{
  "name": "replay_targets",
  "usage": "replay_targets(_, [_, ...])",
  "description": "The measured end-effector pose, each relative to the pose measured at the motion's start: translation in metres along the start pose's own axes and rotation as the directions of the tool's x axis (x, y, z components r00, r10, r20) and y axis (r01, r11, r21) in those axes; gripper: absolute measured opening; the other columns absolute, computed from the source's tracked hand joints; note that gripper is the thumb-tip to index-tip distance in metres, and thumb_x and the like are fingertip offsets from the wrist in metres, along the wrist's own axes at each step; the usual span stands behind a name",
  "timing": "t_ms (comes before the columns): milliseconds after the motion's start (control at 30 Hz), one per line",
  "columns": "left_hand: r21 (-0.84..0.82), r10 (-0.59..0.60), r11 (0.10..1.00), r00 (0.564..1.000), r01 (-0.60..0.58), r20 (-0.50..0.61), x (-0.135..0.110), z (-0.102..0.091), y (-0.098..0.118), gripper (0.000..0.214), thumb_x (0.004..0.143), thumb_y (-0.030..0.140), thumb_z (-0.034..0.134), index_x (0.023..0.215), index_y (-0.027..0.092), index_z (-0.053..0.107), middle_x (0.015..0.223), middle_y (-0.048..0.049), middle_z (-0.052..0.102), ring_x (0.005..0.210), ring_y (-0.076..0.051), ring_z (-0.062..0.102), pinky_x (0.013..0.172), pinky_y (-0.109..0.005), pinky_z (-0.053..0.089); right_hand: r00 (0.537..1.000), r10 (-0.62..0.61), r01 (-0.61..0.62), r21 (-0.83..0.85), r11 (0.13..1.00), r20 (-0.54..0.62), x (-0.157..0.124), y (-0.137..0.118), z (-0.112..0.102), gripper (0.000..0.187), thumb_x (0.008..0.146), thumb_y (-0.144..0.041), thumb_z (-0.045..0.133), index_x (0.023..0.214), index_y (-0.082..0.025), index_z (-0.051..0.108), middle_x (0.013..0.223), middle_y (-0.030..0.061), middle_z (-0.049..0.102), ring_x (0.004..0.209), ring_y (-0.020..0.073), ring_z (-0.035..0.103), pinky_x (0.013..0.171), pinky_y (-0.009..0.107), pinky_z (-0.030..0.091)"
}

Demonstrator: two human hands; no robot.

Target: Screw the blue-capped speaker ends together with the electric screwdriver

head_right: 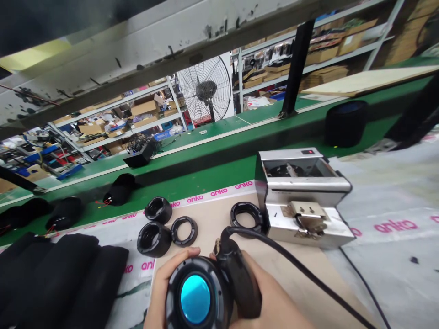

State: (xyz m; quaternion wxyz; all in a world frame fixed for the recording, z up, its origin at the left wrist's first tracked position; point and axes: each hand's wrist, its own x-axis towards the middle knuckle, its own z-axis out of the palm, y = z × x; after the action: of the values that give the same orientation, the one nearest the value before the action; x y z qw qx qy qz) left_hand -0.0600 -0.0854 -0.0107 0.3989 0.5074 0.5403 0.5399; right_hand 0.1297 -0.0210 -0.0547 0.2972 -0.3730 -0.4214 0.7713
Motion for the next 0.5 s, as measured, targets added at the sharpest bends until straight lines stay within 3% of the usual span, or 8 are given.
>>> replay_targets(33, [-0.015, -0.013, 1.000, 0.999, 0.013, 0.045, 0.004, -0.002, 0.003, 0.045, 0.096, 0.054, 0.080, 0.133, 0.028, 0.079, 0.142, -0.0099, 0.081, 0.145, -0.043, 0.068, 0.130, -0.059, 0.050, 1.000, 0.017, -0.017, 0.001, 1.000, -0.016, 0.000, 0.002, -0.002, 0.059, 0.076, -0.060, 0.090, 0.123, -0.029, 0.074, 0.092, 0.0043, 0.079, 0.098, 0.0345, 0.079, 0.088, 0.044, 0.068])
replay_targets(100, [-0.032, -0.057, 0.998, 0.991, 0.062, 0.125, 0.014, -0.004, 0.010, 0.040, 0.098, 0.052, 0.077, 0.129, 0.027, 0.081, 0.139, -0.0099, 0.082, 0.141, -0.042, 0.072, 0.125, -0.057, 0.055, 0.998, 0.012, -0.013, -0.016, 1.000, -0.055, -0.004, 0.002, -0.003, 0.064, 0.070, -0.058, 0.094, 0.123, -0.029, 0.073, 0.102, 0.0056, 0.080, 0.107, 0.0367, 0.078, 0.091, 0.045, 0.068])
replay_targets(167, [-0.026, -0.100, 0.994, 0.980, 0.106, 0.173, 0.022, -0.006, 0.015, 0.036, 0.100, 0.050, 0.075, 0.127, 0.028, 0.081, 0.137, -0.0094, 0.083, 0.138, -0.041, 0.074, 0.119, -0.054, 0.059, 0.996, -0.021, 0.017, -0.041, 0.999, -0.083, -0.011, -0.004, 0.001, 0.079, 0.056, -0.041, 0.103, 0.126, -0.029, 0.069, 0.113, 0.0056, 0.080, 0.113, 0.0376, 0.076, 0.097, 0.044, 0.066])
replay_targets(267, [-0.009, -0.102, 0.994, 0.956, 0.109, 0.277, 0.030, -0.012, 0.023, 0.037, 0.102, 0.052, 0.074, 0.130, 0.029, 0.080, 0.137, -0.0092, 0.083, 0.139, -0.040, 0.074, 0.112, -0.051, 0.063, 0.996, -0.041, 0.043, 0.021, 0.999, -0.084, -0.022, -0.019, 0.012, 0.084, 0.048, -0.020, 0.098, 0.124, -0.027, 0.063, 0.103, 0.0013, 0.077, 0.106, 0.0342, 0.077, 0.098, 0.042, 0.064])
replay_targets(400, [0.049, -0.040, 0.999, 0.889, 0.020, 0.456, 0.042, -0.029, 0.032, 0.047, 0.100, 0.050, 0.078, 0.142, 0.028, 0.074, 0.147, -0.0102, 0.078, 0.141, -0.037, 0.073, 0.121, -0.049, 0.057, 0.989, -0.031, 0.046, 0.099, 0.994, -0.146, -0.026, -0.028, 0.018, 0.086, 0.040, -0.009, 0.094, 0.119, -0.025, 0.064, 0.106, -0.0005, 0.079, 0.103, 0.0275, 0.074, 0.092, 0.031, 0.058])
replay_targets(500, [0.067, -0.028, 0.998, 0.873, -0.005, 0.486, 0.049, -0.036, 0.034, 0.038, 0.108, 0.043, 0.069, 0.141, 0.026, 0.075, 0.147, -0.0093, 0.078, 0.145, -0.032, 0.069, 0.128, -0.045, 0.049, 0.988, -0.050, 0.065, 0.100, 0.993, -0.146, -0.022, -0.022, 0.012, 0.088, 0.041, -0.011, 0.096, 0.121, -0.026, 0.064, 0.105, -0.0010, 0.080, 0.098, 0.0254, 0.074, 0.084, 0.028, 0.054])
